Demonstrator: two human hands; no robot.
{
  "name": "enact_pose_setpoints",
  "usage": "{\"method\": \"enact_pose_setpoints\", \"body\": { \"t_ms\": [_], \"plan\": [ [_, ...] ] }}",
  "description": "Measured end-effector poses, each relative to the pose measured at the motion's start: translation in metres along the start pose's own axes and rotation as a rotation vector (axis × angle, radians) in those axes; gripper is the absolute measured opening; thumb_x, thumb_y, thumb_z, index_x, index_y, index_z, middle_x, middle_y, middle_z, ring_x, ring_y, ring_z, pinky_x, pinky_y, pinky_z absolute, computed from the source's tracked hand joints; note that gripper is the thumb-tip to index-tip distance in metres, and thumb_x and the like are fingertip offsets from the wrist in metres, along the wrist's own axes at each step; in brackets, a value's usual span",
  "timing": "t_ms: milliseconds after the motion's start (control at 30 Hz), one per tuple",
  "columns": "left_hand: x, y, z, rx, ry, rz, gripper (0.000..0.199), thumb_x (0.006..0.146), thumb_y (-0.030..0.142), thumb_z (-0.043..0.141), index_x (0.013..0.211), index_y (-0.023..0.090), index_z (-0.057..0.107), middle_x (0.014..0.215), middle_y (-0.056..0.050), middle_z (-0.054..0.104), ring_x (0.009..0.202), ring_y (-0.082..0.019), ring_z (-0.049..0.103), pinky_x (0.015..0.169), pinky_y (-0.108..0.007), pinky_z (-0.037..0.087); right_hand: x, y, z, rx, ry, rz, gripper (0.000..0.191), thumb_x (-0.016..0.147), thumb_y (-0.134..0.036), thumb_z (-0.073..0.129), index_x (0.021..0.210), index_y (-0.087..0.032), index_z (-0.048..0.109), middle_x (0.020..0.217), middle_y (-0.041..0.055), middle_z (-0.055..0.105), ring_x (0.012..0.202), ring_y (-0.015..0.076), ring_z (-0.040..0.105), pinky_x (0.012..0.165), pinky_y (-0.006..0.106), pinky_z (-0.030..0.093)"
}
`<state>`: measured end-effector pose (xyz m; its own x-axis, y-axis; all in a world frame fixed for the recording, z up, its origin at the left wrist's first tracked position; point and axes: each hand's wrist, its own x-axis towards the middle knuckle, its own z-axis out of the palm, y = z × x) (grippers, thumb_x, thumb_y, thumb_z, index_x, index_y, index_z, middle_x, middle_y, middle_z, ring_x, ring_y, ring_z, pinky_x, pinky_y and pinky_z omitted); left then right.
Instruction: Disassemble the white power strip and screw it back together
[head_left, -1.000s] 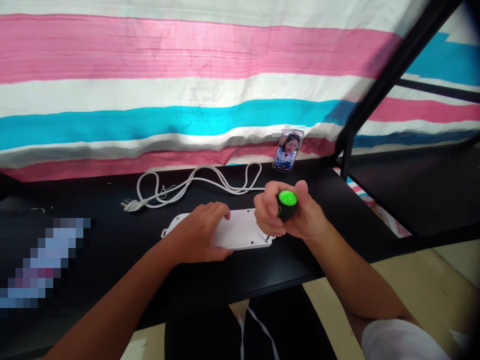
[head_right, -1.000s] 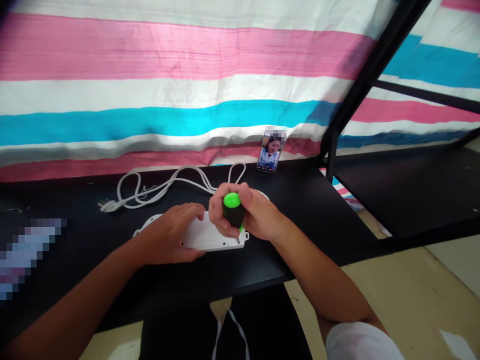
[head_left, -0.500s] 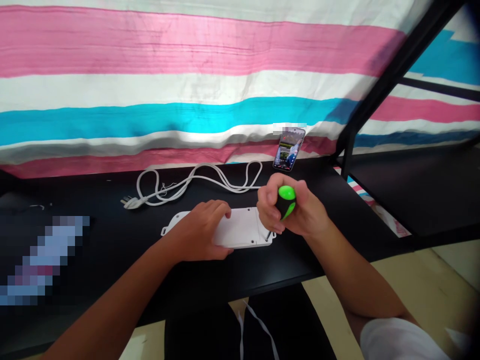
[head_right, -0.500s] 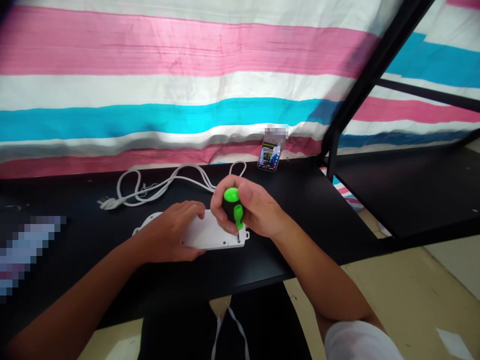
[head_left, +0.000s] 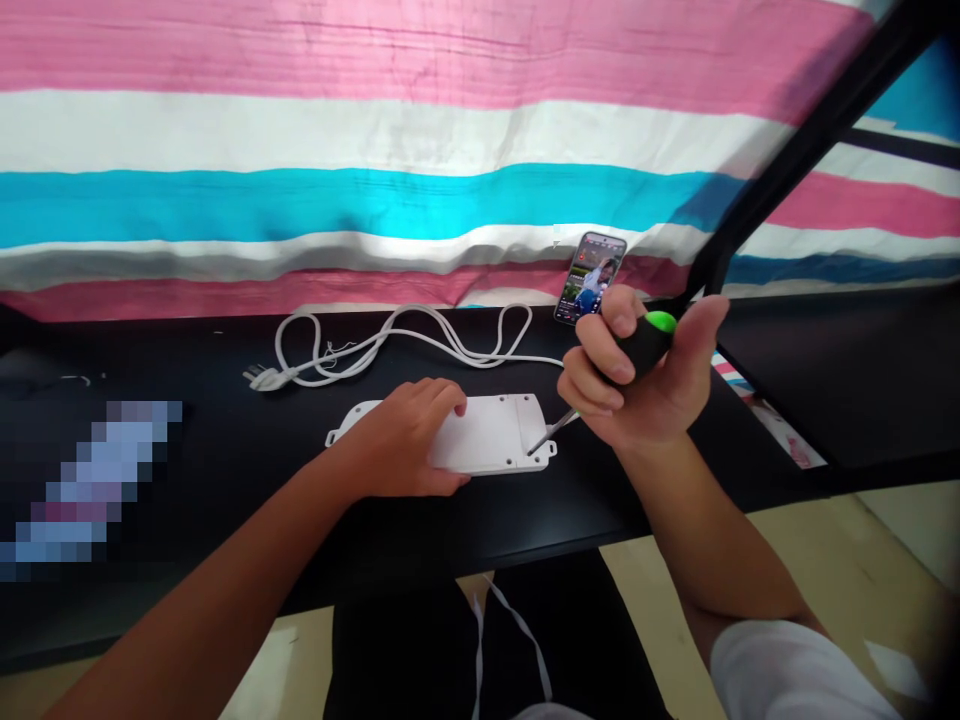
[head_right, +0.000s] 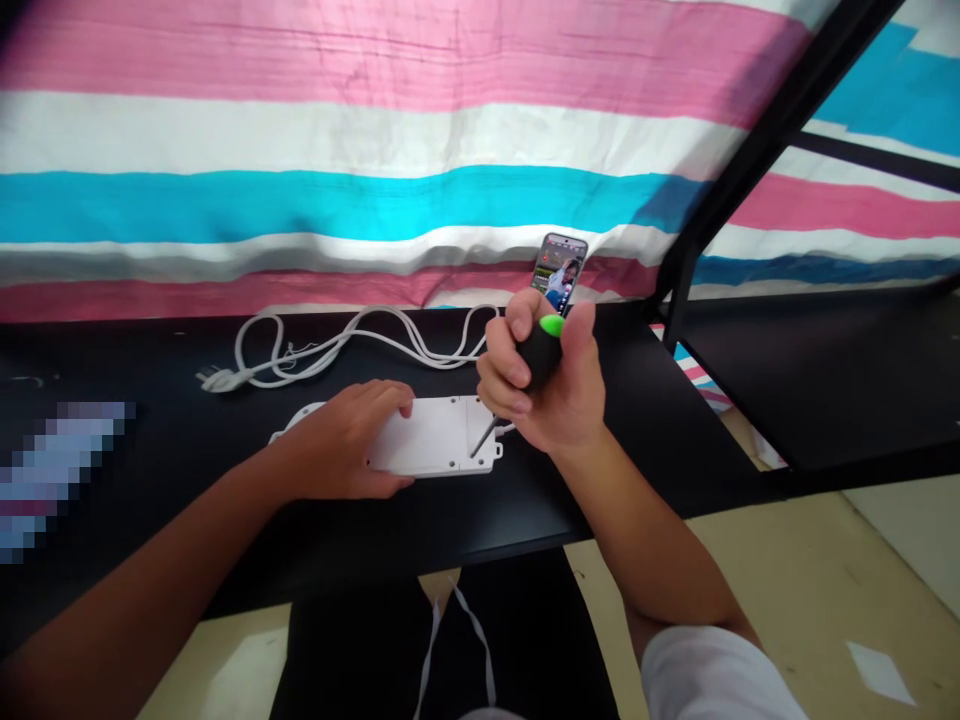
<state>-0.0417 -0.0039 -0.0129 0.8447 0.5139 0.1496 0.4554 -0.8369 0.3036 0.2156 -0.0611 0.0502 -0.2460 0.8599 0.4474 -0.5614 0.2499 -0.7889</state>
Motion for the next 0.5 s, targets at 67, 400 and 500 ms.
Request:
{"method": "enact_pose_setpoints", "body": {
  "t_ms": [67,400,500],
  "plan": [
    [0.000,0.001,0.001,0.004,0.003,0.006,0.058,0.069,0.042,0.081,0.110,0.022,0.045,0.119,-0.009,0.062,0.100,-0.030,0.059,0.087,-0.043,0.044,0.001,0.003,0.003,0.020,-0.007,-0.016,0.051,0.092,-0.074,0.058,0.084,-0.026,0.041,0.060,-0.0102,0.034,0.039,0.0063,0.025,0.037,0.020,0.023],
    [0.001,0.000,0.001,0.019,0.007,0.004,0.059,0.069,0.043,0.082,0.110,0.022,0.045,0.116,-0.009,0.062,0.098,-0.030,0.059,0.085,-0.041,0.043,0.001,0.013,0.013,0.054,-0.058,-0.019,0.047,0.096,-0.071,0.054,0.087,-0.026,0.040,0.062,-0.0092,0.037,0.043,0.0069,0.028,0.040,0.019,0.026],
    [0.001,0.001,0.001,0.008,0.004,0.003,0.058,0.070,0.044,0.080,0.110,0.023,0.045,0.116,-0.009,0.063,0.099,-0.030,0.059,0.086,-0.042,0.043,0.001,0.015,0.016,0.015,-0.025,-0.022,0.049,0.094,-0.073,0.055,0.088,-0.027,0.040,0.061,-0.0098,0.039,0.041,0.0068,0.028,0.039,0.019,0.027]
  ]
}}
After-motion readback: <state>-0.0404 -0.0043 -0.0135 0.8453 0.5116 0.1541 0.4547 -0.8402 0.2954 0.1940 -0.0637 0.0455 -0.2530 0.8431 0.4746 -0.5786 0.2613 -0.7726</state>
